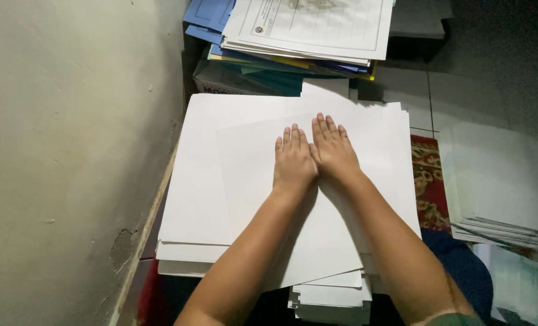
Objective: Folding individual white paper sheets in half and stacking them.
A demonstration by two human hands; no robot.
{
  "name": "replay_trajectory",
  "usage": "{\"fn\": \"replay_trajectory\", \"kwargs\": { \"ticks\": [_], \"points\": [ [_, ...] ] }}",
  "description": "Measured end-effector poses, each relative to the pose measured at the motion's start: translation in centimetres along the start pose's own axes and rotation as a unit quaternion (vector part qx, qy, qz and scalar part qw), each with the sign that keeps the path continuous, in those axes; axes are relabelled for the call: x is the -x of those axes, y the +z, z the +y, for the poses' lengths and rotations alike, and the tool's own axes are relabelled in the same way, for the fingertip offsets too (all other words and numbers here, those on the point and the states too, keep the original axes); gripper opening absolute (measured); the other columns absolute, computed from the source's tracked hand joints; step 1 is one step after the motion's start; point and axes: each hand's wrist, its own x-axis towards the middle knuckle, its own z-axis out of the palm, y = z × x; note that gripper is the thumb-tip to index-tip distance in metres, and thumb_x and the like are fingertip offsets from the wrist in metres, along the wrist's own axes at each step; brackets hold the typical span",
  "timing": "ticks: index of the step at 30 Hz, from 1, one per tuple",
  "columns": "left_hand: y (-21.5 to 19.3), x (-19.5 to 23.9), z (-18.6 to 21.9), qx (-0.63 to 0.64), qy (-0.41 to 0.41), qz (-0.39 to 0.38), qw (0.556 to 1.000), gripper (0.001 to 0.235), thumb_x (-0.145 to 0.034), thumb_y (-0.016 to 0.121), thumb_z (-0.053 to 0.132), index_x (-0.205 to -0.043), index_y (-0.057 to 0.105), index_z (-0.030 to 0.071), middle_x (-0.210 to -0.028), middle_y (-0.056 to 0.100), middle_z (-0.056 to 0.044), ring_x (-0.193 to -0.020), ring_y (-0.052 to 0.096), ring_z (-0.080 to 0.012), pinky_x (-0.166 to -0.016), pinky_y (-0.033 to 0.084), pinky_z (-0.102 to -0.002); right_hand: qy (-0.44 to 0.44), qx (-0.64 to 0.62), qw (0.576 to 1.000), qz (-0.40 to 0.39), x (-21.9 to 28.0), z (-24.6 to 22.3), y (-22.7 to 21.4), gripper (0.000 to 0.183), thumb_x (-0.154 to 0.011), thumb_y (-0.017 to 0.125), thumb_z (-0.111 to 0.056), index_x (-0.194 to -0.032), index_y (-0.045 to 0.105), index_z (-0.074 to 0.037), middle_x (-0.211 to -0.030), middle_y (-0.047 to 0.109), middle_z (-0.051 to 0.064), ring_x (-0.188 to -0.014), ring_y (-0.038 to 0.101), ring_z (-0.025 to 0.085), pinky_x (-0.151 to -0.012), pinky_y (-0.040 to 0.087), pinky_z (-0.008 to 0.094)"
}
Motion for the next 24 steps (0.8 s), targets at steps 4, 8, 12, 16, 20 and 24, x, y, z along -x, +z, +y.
{"fn": "replay_trajectory", "kwargs": {
  "ticks": [4,8,12,16,20,24],
  "points": [
    [-1.4,-0.1,0.4,-0.002,0.007,0.002,1.000,0.057,-0.095,0.045,0.022,-0.140,0.052,-0.012,-0.146,0.051,-0.032,-0.142,0.044,-0.0447,-0.116,0.028,-0.055,0.005,-0.026,1.000,0.014,2.3,-0.9,-1.6,0.067,-0.106,0.025,-0.044,-0.164,0.023,-0.011,-0.171,0.020,0.008,-0.157,0.018,0.025,-0.126,0.009,0.045],
    [-2.3,0.1,0.6,-0.022,0.020,-0.006,1.000,0.062,-0.087,0.053,0.021,-0.139,0.054,-0.012,-0.144,0.053,-0.033,-0.140,0.046,-0.0446,-0.115,0.030,-0.055,-0.007,0.006,0.999,0.035,6.4,-0.9,-0.6,0.065,-0.107,0.032,-0.039,-0.162,0.028,-0.007,-0.169,0.027,0.013,-0.155,0.024,0.028,-0.125,0.016,0.046],
    [-6.0,0.6,2.3,-0.031,0.030,-0.086,0.995,0.063,-0.093,0.047,0.031,-0.149,0.050,0.002,-0.155,0.043,-0.030,-0.148,0.034,-0.0479,-0.118,0.022,-0.062,0.002,-0.006,1.000,0.000,12.6,-1.9,-1.6,0.066,-0.107,0.027,-0.043,-0.162,0.025,-0.006,-0.169,0.024,0.015,-0.156,0.019,0.029,-0.124,0.011,0.047],
    [-3.3,-0.8,1.4,-0.081,0.082,-0.175,0.978,0.064,-0.097,0.036,0.029,-0.157,0.040,0.009,-0.163,0.035,-0.020,-0.154,0.023,-0.0426,-0.119,0.015,-0.066,0.011,-0.002,0.999,-0.030,17.4,-3.0,-3.4,0.068,-0.107,0.024,-0.046,-0.162,0.023,-0.006,-0.168,0.024,0.016,-0.155,0.020,0.030,-0.124,0.011,0.047],
    [-3.7,-4.7,1.2,-0.080,0.091,-0.215,0.969,0.064,-0.099,0.030,0.028,-0.159,0.033,0.005,-0.166,0.032,-0.016,-0.154,0.028,-0.0330,-0.122,0.018,-0.059,0.028,-0.034,0.997,-0.063,18.1,-3.1,-4.0,0.069,-0.106,0.020,-0.047,-0.163,0.016,-0.010,-0.170,0.014,0.012,-0.157,0.010,0.026,-0.124,0.002,0.045],
    [-3.4,-8.0,0.7,-0.069,0.030,-0.214,0.974,0.063,-0.103,0.026,0.028,-0.159,0.028,-0.001,-0.167,0.024,-0.020,-0.157,0.018,-0.0325,-0.124,0.006,-0.058,0.039,-0.050,0.993,-0.103,17.8,-3.3,-4.5,0.070,-0.105,0.017,-0.048,-0.163,0.012,-0.010,-0.171,0.010,0.011,-0.157,0.007,0.026,-0.123,0.000,0.045]
  ]
}}
